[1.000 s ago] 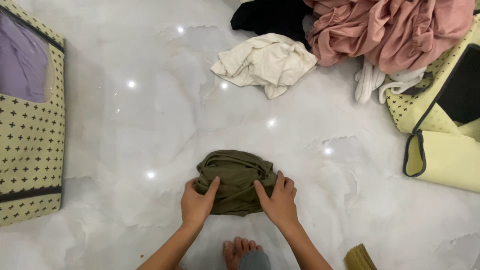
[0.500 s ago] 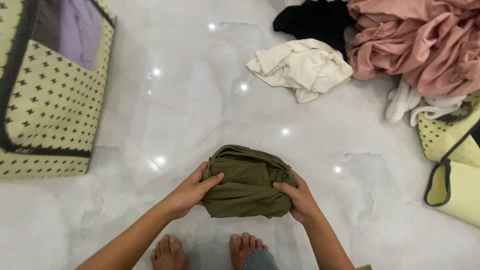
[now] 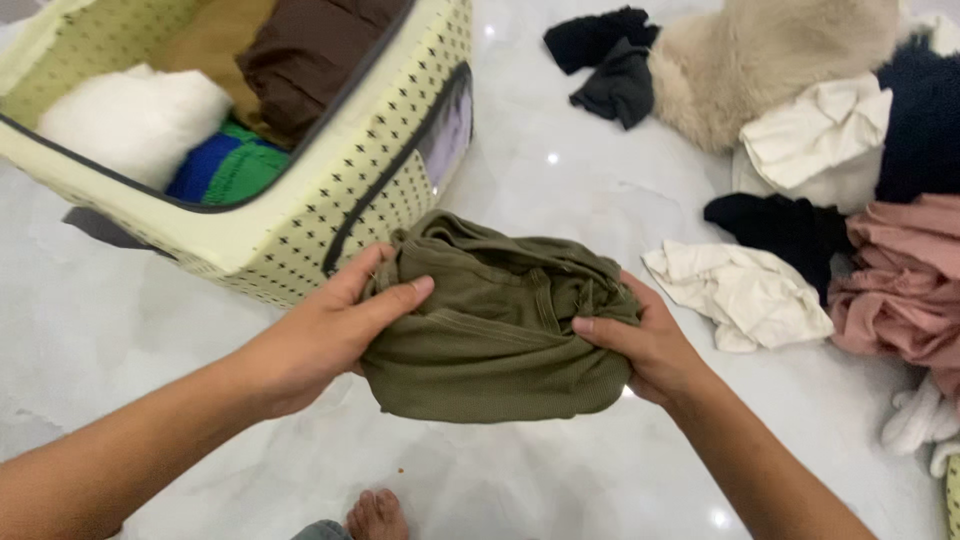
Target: The person folds various items of clothing, including a brown vest, a white sweater, an olive green top, and a black garment, by hand on the floor and places them into a storage bin.
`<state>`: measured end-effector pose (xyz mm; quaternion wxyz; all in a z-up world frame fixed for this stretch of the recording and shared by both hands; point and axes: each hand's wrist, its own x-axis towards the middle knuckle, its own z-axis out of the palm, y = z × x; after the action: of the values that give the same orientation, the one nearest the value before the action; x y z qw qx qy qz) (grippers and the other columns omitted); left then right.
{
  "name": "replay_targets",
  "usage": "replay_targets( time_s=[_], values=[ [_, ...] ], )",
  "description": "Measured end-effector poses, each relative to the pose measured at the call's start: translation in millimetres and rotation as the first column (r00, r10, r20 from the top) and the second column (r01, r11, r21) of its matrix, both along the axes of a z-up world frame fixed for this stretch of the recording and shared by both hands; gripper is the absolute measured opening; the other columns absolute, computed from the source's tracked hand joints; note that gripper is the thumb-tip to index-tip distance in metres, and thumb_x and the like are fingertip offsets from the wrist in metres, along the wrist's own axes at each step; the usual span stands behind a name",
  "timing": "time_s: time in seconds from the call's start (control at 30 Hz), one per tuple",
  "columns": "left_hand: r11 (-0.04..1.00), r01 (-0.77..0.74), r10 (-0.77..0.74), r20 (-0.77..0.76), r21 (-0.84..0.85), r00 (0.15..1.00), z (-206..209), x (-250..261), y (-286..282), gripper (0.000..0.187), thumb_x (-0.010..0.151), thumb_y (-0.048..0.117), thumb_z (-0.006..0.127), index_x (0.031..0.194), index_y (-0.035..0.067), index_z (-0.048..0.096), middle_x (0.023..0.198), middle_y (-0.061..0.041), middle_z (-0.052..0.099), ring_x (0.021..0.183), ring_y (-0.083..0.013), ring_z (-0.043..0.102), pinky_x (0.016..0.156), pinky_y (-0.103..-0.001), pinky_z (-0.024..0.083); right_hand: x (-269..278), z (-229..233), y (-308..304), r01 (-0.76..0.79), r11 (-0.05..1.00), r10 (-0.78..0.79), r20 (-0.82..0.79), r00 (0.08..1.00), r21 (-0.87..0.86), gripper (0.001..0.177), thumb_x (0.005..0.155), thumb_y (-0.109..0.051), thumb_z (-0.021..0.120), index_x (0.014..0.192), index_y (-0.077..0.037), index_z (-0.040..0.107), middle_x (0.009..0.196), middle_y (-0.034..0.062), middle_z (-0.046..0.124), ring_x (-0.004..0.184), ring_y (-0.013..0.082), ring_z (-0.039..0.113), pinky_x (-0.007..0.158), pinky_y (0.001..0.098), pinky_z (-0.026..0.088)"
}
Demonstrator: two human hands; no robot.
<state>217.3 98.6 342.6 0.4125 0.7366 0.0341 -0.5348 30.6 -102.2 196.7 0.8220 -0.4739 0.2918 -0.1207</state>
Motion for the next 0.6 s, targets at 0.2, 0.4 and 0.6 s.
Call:
replay_targets(
  time_s=[0.2,0.4,0.6],
  values=[
    [0.932,-0.204,0.254,0.140,-0.299,0.957,21,106,35,0.033,0.094,0.020,0.057,0.127,0.018,0.057,0.129,-0.003,0.073,0.113,-0.0200,0.067,0.094,-0.038,0.055,143,88,-3,-0.187,0.959,0.220,0.144,0.965,-0.213,0.052,0.076,-0.003,0.078,0.124,0.001,0.059,0.113,0.0197,0.070,0.099,0.0305,0.070,0.087,0.0412,0.064],
    [0.906,-0.147,0.317,0.404,-0.398,0.858,26,260,73,0.036,0.101,0.030,0.055,0.136,0.032,0.054,0.125,0.009,0.068,0.108,-0.0066,0.067,0.080,-0.026,0.058,294,134,46,-0.130,0.967,0.203,0.350,0.915,-0.221,0.052,0.079,-0.011,0.079,0.126,-0.003,0.059,0.117,0.0172,0.071,0.105,0.0286,0.071,0.093,0.0401,0.065],
    [0.867,-0.214,0.423,0.437,-0.451,0.794,-2,357,98,0.014,0.103,0.034,0.061,0.114,0.031,0.053,0.108,0.011,0.068,0.095,-0.0021,0.068,0.069,-0.024,0.058,396,120,86,-0.111,0.985,0.149,0.324,0.934,-0.132,0.057,0.077,-0.012,0.081,0.129,-0.002,0.060,0.106,0.0155,0.074,0.091,0.0247,0.073,0.081,0.0401,0.068]
  ],
)
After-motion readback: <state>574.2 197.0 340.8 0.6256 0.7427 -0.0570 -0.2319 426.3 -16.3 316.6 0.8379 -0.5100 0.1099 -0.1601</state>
